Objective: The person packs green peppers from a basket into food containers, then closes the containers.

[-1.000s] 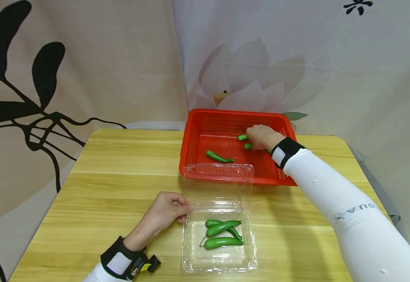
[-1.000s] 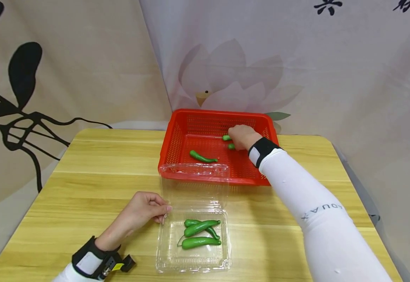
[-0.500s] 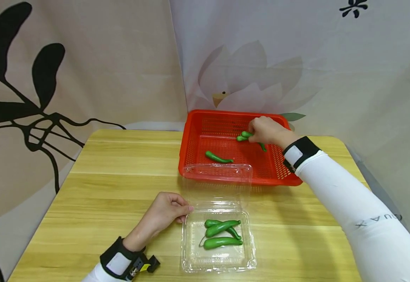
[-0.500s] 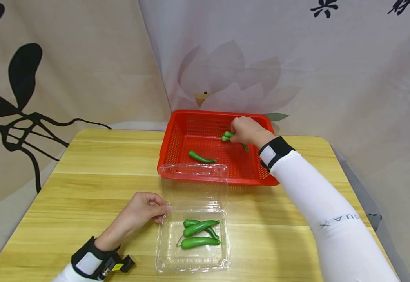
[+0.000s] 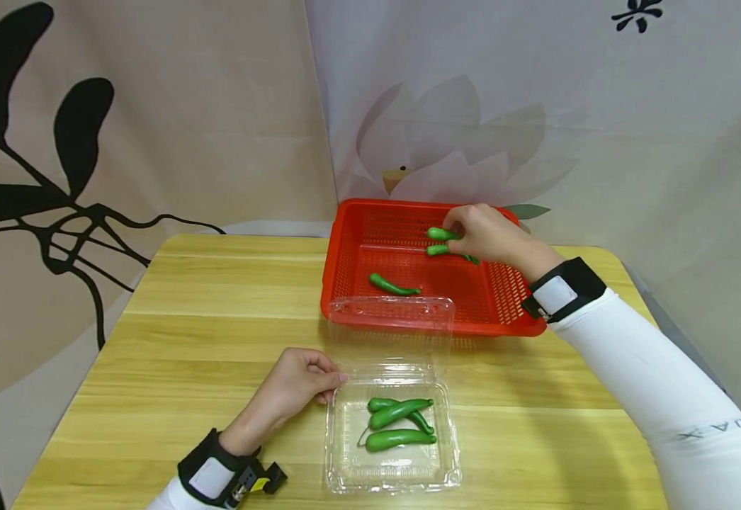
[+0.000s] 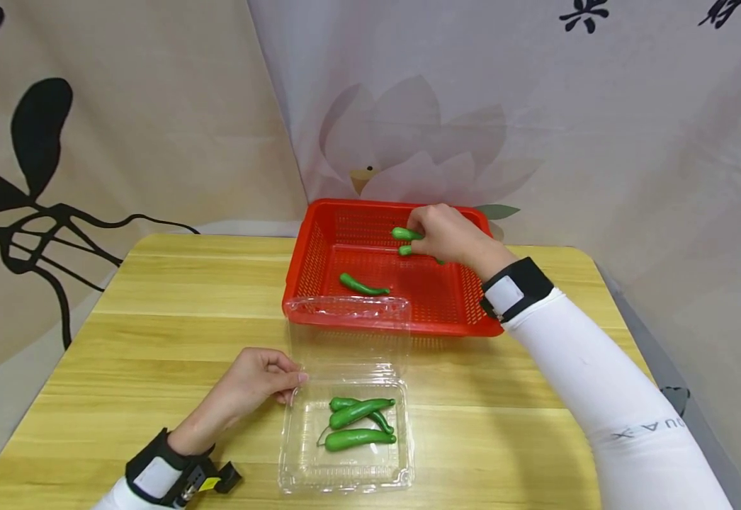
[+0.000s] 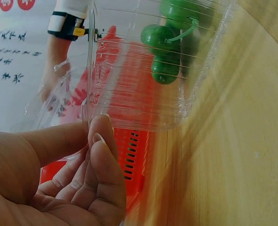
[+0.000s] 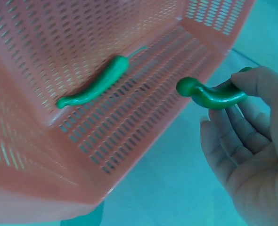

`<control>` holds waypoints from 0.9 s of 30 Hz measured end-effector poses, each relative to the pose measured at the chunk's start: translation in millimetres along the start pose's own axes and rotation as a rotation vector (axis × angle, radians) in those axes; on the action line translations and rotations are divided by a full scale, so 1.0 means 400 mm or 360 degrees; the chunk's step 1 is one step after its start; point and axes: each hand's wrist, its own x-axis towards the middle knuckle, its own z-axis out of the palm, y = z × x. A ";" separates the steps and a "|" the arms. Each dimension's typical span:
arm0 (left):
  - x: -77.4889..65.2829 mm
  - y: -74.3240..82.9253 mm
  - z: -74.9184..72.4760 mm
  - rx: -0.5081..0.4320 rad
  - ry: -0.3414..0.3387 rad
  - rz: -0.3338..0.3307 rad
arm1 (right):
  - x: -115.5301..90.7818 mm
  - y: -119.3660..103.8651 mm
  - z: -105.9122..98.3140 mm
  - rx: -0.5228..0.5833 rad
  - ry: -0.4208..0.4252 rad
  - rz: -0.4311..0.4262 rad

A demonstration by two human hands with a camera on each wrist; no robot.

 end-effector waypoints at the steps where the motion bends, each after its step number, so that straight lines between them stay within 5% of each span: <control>1: 0.000 0.000 0.000 0.0000 0.0001 0.0002 | -0.004 -0.007 -0.003 0.0004 0.0007 -0.0006; 27: 0.003 -0.007 0.001 0.0011 -0.0003 0.0009 | -0.169 -0.135 -0.043 0.0097 0.0336 -0.0201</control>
